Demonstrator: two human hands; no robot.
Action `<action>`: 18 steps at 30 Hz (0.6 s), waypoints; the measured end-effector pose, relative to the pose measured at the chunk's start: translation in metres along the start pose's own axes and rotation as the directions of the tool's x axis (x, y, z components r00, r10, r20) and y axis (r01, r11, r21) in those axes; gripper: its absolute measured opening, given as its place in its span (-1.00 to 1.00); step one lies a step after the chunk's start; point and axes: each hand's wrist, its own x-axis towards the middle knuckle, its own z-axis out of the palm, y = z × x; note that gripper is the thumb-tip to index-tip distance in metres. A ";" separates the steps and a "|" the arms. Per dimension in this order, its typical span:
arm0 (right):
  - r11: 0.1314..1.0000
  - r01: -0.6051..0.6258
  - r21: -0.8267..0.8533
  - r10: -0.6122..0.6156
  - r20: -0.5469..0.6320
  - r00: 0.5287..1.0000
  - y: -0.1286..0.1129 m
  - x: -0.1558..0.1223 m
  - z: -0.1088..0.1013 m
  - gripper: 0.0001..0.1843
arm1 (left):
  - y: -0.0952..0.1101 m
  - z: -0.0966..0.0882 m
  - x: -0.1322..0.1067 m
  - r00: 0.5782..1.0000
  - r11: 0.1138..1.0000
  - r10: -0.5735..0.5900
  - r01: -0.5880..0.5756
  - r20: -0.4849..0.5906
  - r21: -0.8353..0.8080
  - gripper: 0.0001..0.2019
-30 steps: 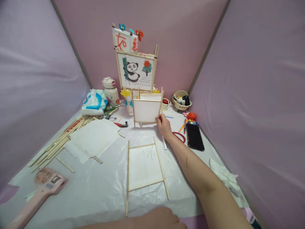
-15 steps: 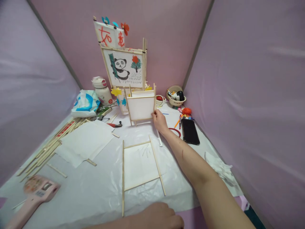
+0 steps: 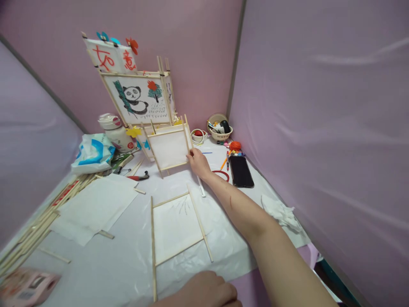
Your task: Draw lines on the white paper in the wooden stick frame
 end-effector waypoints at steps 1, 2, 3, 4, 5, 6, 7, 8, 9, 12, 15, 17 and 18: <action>1.000 0.002 0.005 -0.002 -0.008 1.000 0.000 0.000 0.000 -0.89 | 0.000 0.000 0.001 1.000 1.000 -0.011 0.011 0.013 -0.008 -0.74; 1.000 0.003 0.011 -0.003 -0.016 1.000 0.000 0.000 0.000 -0.88 | 0.000 0.000 0.001 0.999 1.000 -0.019 0.019 0.026 -0.014 -0.74; 1.000 0.003 0.016 -0.003 -0.026 1.000 0.000 0.000 0.000 -0.87 | -0.001 0.000 0.001 0.999 1.000 -0.021 0.022 0.036 -0.018 -0.74; 1.000 0.000 0.021 0.001 -0.039 0.999 -0.001 0.001 -0.001 -0.86 | -0.001 -0.001 0.001 0.999 1.000 -0.023 0.024 0.043 -0.018 -0.74; 1.000 -0.005 0.026 0.007 -0.055 0.998 -0.001 0.002 -0.002 -0.85 | -0.001 -0.001 0.001 0.998 0.999 -0.024 0.025 0.051 -0.019 -0.74; 0.999 -0.012 0.032 0.015 -0.072 0.997 -0.001 0.004 -0.004 -0.84 | -0.001 -0.002 0.000 0.998 0.999 -0.026 0.027 0.057 -0.019 -0.74; 0.999 -0.021 0.039 0.025 -0.091 0.996 -0.001 0.006 -0.007 -0.83 | 0.000 -0.002 0.000 0.998 0.999 -0.027 0.029 0.063 -0.020 -0.74; 0.998 -0.032 0.046 0.037 -0.111 0.993 -0.001 0.009 -0.011 -0.82 | 0.000 -0.002 -0.001 0.997 0.999 -0.037 0.039 0.069 -0.023 -0.75; 0.998 -0.045 0.052 0.052 -0.132 0.990 0.000 0.012 -0.016 -0.81 | 0.001 -0.002 -0.001 0.995 0.998 -0.060 0.062 0.076 -0.030 -0.75; 0.992 -0.101 0.069 0.112 -0.187 0.976 0.004 0.020 -0.030 -0.80 | 0.004 0.000 0.000 0.981 0.984 -0.166 0.171 0.097 -0.049 -0.76; 0.980 -0.179 0.086 0.193 -0.196 0.961 0.010 0.026 -0.040 -0.80 | 0.006 0.001 0.004 0.969 0.972 -0.223 0.230 0.108 -0.051 -0.73; 0.967 -0.234 0.096 0.247 -0.152 0.957 0.012 0.027 -0.040 -0.78 | 0.006 -0.001 0.004 0.972 0.974 -0.216 0.221 0.095 -0.048 -0.72; 0.961 -0.259 0.101 0.270 -0.116 0.956 0.012 0.026 -0.039 -0.73 | 0.005 -0.002 0.003 0.975 0.976 -0.208 0.212 0.084 -0.048 -0.72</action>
